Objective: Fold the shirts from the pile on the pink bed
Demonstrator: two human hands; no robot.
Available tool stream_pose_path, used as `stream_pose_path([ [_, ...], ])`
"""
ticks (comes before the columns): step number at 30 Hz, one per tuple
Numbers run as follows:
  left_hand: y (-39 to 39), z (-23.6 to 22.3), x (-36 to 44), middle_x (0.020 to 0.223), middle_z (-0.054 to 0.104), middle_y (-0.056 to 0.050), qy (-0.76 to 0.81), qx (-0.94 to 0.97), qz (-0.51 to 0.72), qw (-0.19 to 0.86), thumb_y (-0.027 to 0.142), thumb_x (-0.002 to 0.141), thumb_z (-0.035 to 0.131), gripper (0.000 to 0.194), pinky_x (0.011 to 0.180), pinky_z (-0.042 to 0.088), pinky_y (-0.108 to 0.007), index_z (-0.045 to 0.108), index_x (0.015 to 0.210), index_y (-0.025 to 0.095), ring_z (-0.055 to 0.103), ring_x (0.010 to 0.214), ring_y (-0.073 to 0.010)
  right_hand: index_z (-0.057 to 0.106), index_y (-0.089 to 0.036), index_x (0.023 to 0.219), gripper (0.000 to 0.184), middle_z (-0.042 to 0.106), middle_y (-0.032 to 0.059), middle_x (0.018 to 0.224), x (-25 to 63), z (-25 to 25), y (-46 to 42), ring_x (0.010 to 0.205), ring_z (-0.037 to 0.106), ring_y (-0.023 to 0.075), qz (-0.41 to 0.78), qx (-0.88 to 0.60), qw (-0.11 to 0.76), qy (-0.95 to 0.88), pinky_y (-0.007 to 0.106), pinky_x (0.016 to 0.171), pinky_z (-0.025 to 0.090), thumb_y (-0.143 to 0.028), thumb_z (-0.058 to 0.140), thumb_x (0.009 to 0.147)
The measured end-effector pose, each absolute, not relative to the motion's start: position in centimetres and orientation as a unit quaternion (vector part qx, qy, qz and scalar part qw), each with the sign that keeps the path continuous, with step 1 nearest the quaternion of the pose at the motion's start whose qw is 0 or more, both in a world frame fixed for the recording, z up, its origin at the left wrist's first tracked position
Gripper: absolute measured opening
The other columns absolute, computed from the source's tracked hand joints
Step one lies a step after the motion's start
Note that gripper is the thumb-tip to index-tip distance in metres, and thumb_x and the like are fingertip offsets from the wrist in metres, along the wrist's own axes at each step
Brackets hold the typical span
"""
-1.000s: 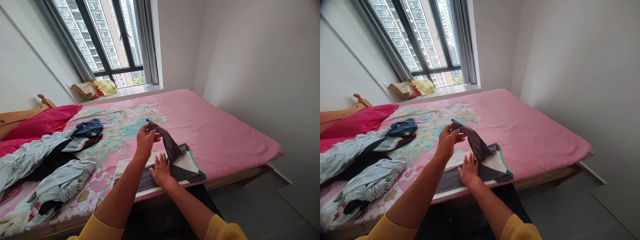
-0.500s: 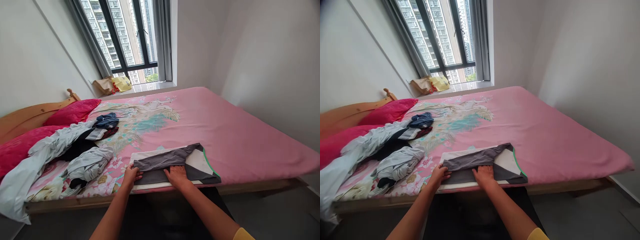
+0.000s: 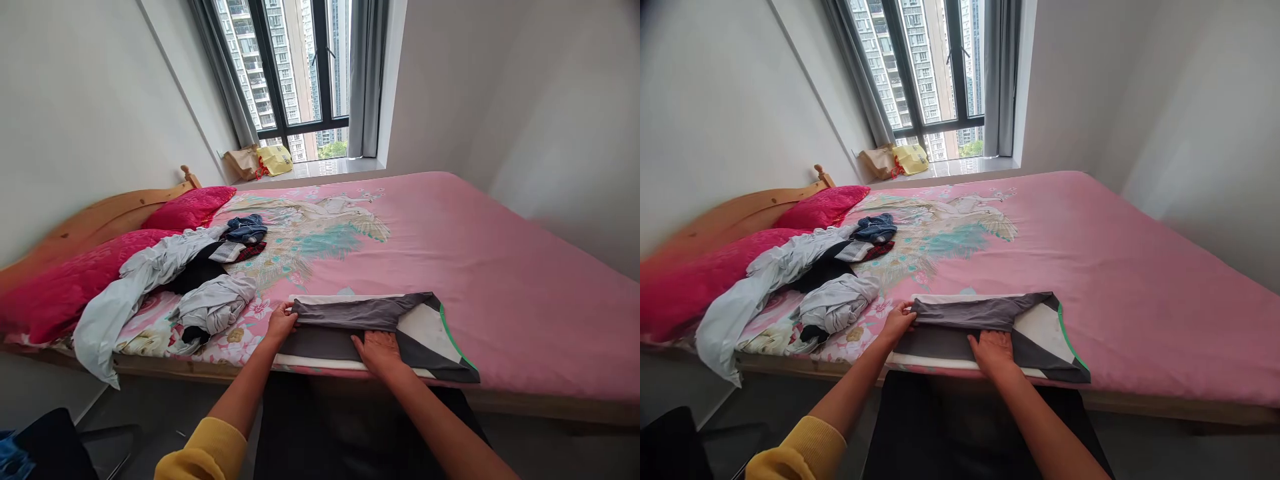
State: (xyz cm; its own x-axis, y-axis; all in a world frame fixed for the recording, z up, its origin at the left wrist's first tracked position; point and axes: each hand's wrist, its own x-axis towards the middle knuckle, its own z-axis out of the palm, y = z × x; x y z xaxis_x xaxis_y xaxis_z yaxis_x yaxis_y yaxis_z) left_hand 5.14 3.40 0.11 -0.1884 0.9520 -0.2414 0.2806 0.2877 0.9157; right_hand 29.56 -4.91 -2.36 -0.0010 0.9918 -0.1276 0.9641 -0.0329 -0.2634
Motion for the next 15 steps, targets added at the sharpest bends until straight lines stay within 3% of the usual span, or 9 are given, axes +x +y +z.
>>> stream_pose_path([
  [4,4.2,-0.6,4.5,0.08,0.068,0.0,0.67,0.513,0.37,0.389,0.012,0.073,0.054,0.033,0.049,0.046,-0.018,0.056,0.105,0.019,0.063,0.059,-0.0109,0.063,-0.006,0.108,0.054,0.062,0.0221,0.106,29.4,-3.0,-4.9,0.107,0.052,0.0346,0.087,-0.706,0.064,-0.7,0.044,0.093,0.029,-0.05,0.036,0.089],
  [10,4.0,-1.9,3.4,0.076,0.067,0.0,0.7,0.567,0.338,0.271,0.011,0.07,0.055,0.023,0.073,0.048,-0.028,0.062,0.09,0.02,0.064,0.074,-0.0162,0.061,-0.007,0.111,0.053,0.06,0.0218,0.111,29.0,-2.9,-4.8,0.108,0.049,0.0345,0.077,-0.706,0.077,-0.7,0.044,0.096,0.028,-0.049,0.039,0.088],
  [15,2.8,-2.3,5.2,0.109,0.06,-0.009,0.683,0.615,0.365,0.143,0.011,0.07,0.055,0.039,0.097,0.039,-0.042,0.056,0.109,0.018,0.053,0.108,-0.0248,0.059,-0.006,0.113,0.052,0.058,0.0217,0.114,28.9,-2.8,-4.7,0.111,0.048,0.0339,0.082,-0.7,0.094,-0.703,0.045,0.099,0.027,-0.048,0.042,0.087],
])
